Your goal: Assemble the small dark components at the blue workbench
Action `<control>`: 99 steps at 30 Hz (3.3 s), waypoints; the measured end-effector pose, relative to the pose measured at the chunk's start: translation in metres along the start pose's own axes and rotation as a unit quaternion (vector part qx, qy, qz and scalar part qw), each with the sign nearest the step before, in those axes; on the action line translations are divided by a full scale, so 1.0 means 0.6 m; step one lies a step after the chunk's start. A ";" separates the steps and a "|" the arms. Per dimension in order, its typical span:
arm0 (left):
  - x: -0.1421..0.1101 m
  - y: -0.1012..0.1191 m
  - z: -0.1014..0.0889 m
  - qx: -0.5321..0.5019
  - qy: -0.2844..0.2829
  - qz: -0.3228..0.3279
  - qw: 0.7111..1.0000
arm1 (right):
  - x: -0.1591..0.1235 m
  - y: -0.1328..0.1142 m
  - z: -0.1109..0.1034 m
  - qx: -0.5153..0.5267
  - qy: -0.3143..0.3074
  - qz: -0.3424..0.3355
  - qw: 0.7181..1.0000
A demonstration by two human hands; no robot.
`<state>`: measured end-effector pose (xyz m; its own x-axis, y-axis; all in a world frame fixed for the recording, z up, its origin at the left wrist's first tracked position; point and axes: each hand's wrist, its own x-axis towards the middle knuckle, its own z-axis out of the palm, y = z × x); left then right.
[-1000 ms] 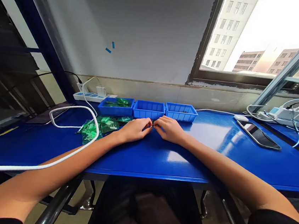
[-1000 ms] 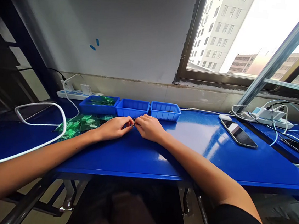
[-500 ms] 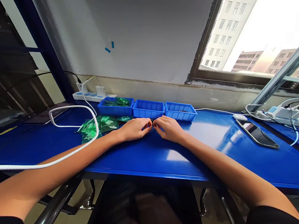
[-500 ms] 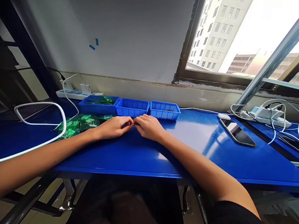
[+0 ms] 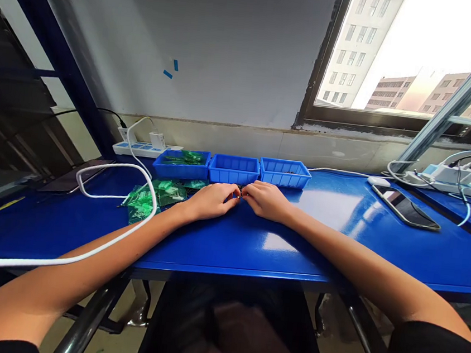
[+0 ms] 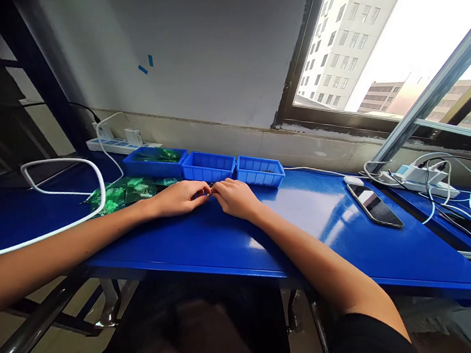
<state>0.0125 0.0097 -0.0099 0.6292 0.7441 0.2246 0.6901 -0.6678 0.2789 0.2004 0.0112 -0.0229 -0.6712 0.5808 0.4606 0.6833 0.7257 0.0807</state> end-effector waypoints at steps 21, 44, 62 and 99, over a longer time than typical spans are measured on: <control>0.001 0.006 -0.004 0.039 -0.034 -0.010 0.999 | 0.000 -0.002 -0.007 0.001 -0.028 -0.006 1.000; 0.000 0.002 -0.005 0.037 -0.045 -0.006 0.998 | -0.001 -0.006 -0.010 -0.005 -0.021 -0.011 1.000; 0.000 0.006 -0.008 0.032 -0.054 -0.014 0.998 | -0.001 -0.005 -0.007 -0.013 -0.015 -0.008 1.000; 0.001 0.004 -0.007 0.056 -0.053 0.008 0.997 | 0.002 -0.008 -0.010 0.008 -0.016 0.011 1.000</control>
<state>0.0133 0.0085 -0.0052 0.6706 0.7309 0.1272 0.7114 -0.6821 0.1690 0.1979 0.0062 -0.0171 -0.6654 0.6072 0.4342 0.6928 0.7189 0.0563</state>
